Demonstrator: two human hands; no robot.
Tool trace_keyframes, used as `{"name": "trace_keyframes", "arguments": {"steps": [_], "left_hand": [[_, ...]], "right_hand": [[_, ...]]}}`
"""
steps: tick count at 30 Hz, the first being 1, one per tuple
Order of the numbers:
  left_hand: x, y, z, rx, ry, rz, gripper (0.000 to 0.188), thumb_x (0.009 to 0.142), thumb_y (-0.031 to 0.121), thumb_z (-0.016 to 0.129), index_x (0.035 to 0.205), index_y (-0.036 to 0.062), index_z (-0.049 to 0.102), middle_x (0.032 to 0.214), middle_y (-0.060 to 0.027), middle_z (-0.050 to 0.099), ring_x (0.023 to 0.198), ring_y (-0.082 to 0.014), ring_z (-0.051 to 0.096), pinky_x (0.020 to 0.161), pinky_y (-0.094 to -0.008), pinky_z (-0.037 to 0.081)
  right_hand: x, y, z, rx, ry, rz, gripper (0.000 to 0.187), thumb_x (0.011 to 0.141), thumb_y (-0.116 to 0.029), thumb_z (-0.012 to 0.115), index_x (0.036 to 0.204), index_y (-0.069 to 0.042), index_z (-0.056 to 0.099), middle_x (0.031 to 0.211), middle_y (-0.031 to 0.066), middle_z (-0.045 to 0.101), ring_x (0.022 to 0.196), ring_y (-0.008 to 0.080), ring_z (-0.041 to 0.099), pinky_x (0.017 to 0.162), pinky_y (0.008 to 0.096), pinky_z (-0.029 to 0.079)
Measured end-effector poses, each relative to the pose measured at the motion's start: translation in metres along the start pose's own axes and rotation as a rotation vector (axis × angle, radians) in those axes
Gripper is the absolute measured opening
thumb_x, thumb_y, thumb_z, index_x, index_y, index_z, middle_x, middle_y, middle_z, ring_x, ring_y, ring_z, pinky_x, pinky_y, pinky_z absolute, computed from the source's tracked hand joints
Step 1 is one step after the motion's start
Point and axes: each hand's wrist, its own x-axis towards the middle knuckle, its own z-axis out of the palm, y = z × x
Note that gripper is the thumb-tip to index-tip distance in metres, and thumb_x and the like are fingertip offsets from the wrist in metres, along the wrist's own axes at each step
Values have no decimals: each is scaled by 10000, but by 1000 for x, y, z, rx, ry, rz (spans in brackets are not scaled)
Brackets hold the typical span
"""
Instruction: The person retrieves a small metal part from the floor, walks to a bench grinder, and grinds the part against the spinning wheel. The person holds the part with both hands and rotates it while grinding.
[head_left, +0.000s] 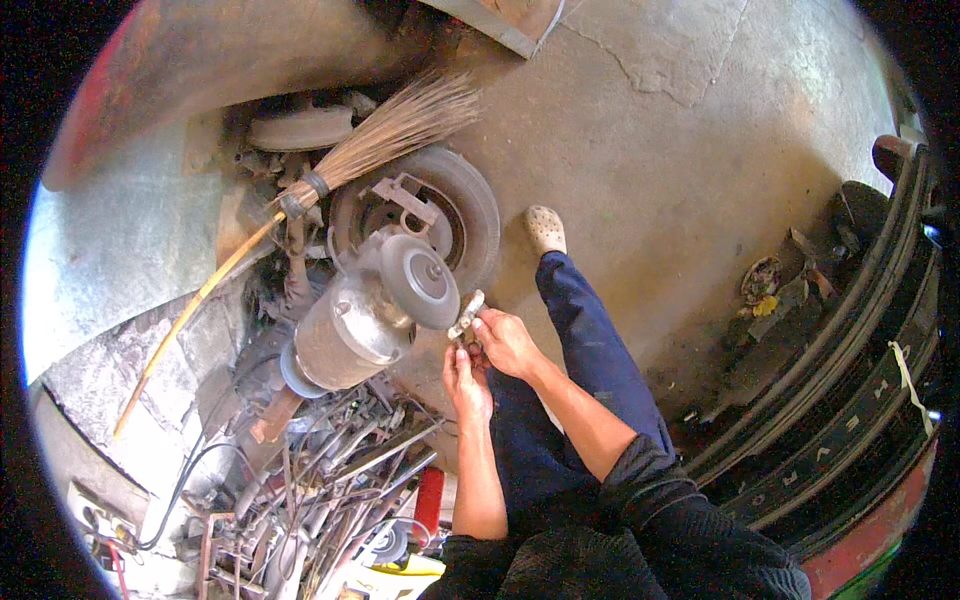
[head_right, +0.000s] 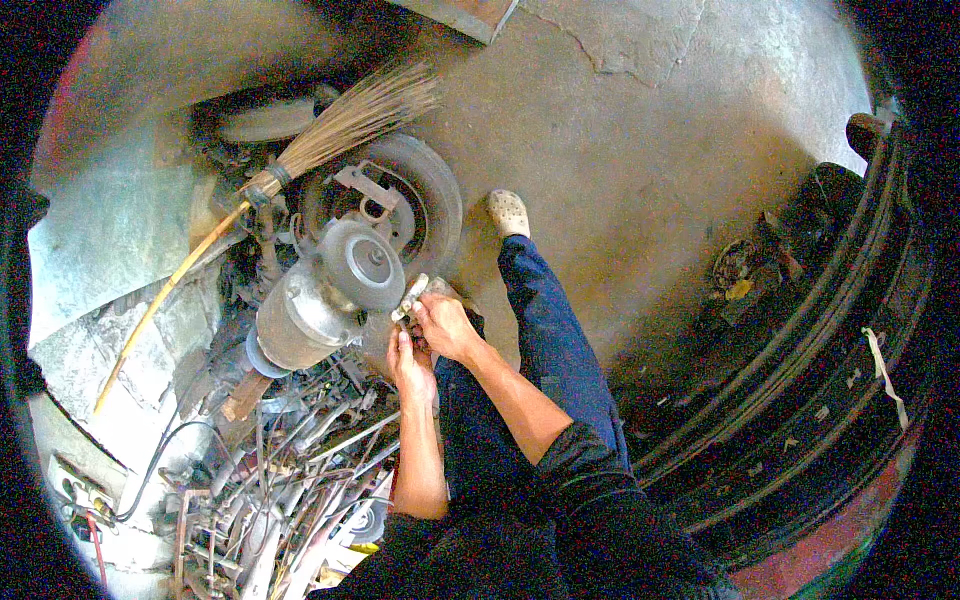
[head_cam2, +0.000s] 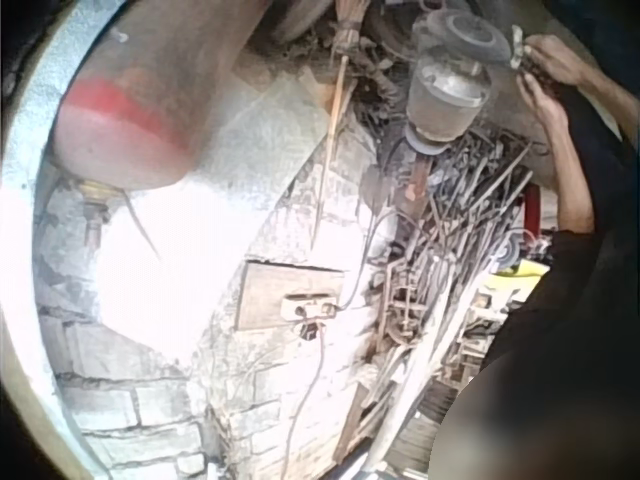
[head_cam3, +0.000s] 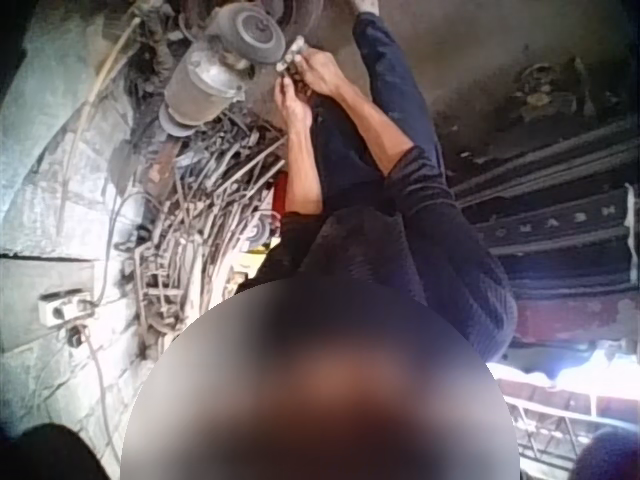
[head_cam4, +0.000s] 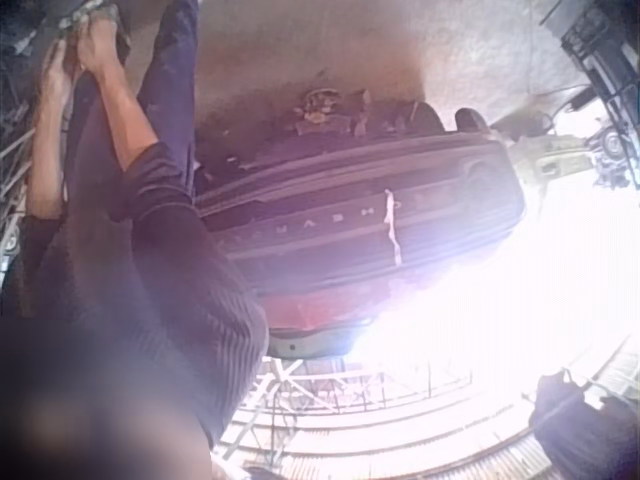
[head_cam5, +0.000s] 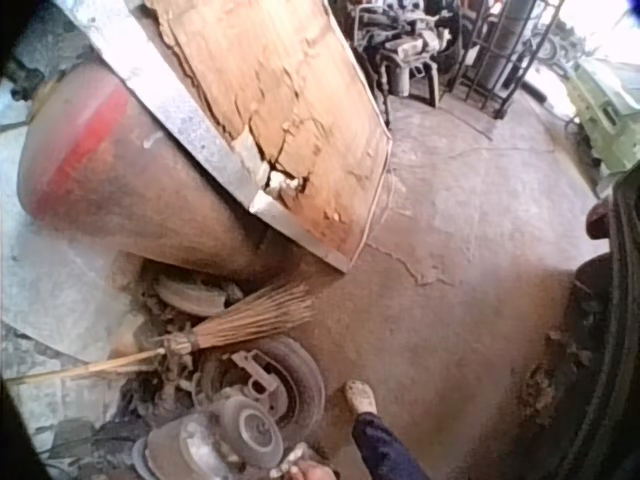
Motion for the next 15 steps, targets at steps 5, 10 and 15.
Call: {"name": "trace_keyframes", "arguments": {"steps": [5, 10, 15], "left_hand": [[4, 0, 5, 1, 25, -6, 239, 961, 162, 474, 1154, 24, 497, 955, -31, 560, 834, -118, 531, 724, -266, 457], [8, -2, 6, 2, 25, -31, 285, 970, 214, 453, 1174, 18, 495, 971, -31, 566, 845, -124, 534, 744, -271, 453], [11, -4, 0, -49, -109, -17, 373, 943, 286, 497, 1210, 27, 480, 1018, -41, 572, 896, -142, 538, 805, -307, 440]], "right_hand": [[5, 4, 4, -56, 35, -17, 255, 925, -185, 457, 863, 44, 551, 856, 234, 571, 852, 414, 568, 740, 463, 440], [11, 5, 8, -51, 62, 57, 249, 929, -177, 450, 864, 37, 561, 823, 234, 588, 822, 409, 588, 725, 466, 453], [13, 5, 7, -12, 35, 121, 251, 931, -162, 441, 851, 45, 557, 782, 232, 591, 781, 390, 604, 706, 466, 461]]}}
